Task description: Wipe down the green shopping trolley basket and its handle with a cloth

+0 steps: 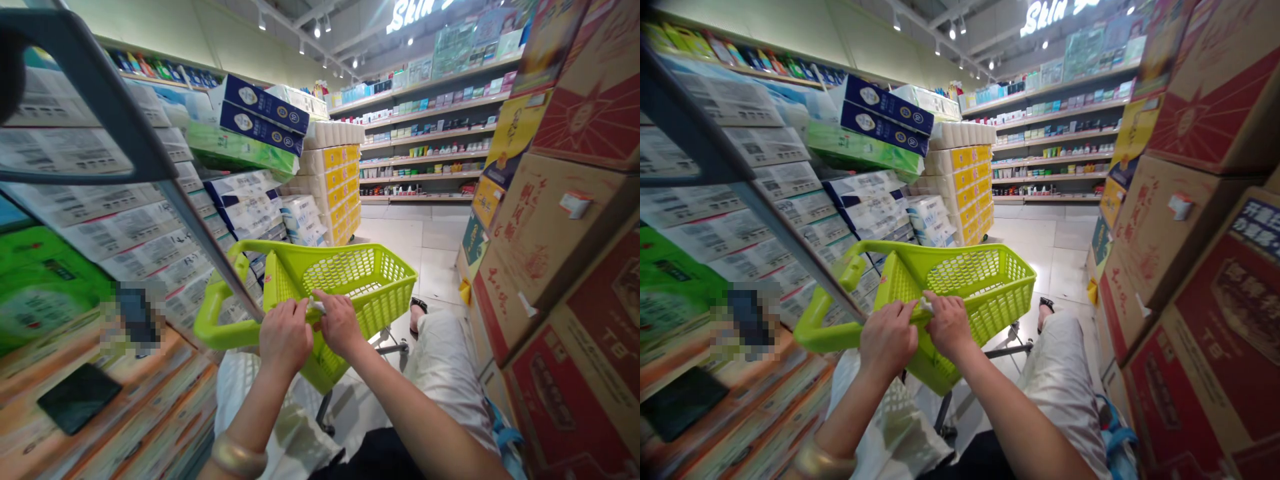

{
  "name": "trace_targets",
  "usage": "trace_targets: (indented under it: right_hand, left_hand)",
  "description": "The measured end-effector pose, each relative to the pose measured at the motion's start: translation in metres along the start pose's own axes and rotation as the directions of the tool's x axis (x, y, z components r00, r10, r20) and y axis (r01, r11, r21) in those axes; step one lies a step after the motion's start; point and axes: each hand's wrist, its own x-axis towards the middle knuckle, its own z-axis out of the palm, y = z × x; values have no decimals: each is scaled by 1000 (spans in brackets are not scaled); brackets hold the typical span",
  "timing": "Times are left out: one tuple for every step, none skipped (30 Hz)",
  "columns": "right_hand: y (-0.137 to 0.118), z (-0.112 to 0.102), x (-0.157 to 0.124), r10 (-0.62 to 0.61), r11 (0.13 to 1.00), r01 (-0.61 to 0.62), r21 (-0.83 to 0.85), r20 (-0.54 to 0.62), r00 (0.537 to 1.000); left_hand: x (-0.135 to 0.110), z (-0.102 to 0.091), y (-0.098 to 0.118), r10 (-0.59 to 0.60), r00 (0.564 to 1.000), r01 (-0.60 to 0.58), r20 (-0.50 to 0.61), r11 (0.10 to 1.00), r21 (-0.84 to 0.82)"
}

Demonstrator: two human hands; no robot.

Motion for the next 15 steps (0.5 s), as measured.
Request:
trace_targets:
  right_hand:
    - [-5,1,2,-13,1000,14,-13,26,1000]
    - [-8,1,4,-24,999,26,-23,47,999]
    - [-8,1,5,-32,999,34,-30,60,998]
    - [-5,-1,5,-33,999,36,-36,67,997]
    - [0,-3,4,-25,999,28,-45,67,997]
    - [6,-6,3,-8,998,12,-58,60,998]
    - [12,-8,1,15,997,-11,-74,49,999]
    - [17,-11,0,44,995,-40,-92,34,998]
    - [20,-12,-1,73,992,-71,-107,18,997]
    - [19,-12,-1,96,989,-95,-116,6,995]
    - [16,-11,0,107,987,-106,-117,2,994]
    - [10,-9,1,103,989,-102,-108,5,995]
    - [2,-5,2,92,992,-91,-92,9,996]
    - [-7,-1,4,81,994,-80,-73,12,997]
    - [-14,3,5,69,996,-68,-55,16,997]
  left_hand:
    - [0,0,0,3,1000,-3,-3,1000,4]
    - [-1,1,-1,8,1000,-8,-4,1000,7]
    - [-2,1,-2,13,1000,-12,-5,1000,9]
    - [-2,2,-2,15,1000,-15,-6,1000,9]
    - [-3,2,-3,18,1000,-18,-6,1000,9]
    - [-3,2,-3,21,1000,-21,-7,1000,9]
    - [-3,1,-3,23,1000,-23,-6,1000,8]
    - [-3,1,-2,23,1000,-23,-3,1000,8]
    - [-3,0,-1,20,1000,-20,2,1000,8]
    - [-2,-1,0,16,1000,-16,10,1000,9]
    - [-1,-1,1,9,1000,-9,18,1000,12]
    - [0,-2,2,0,1000,0,26,1000,17]
    - [1,-4,3,-11,999,10,33,1000,24]
    - [2,-4,4,-22,999,20,38,999,34]
    - [3,-5,5,-32,999,30,41,999,44]
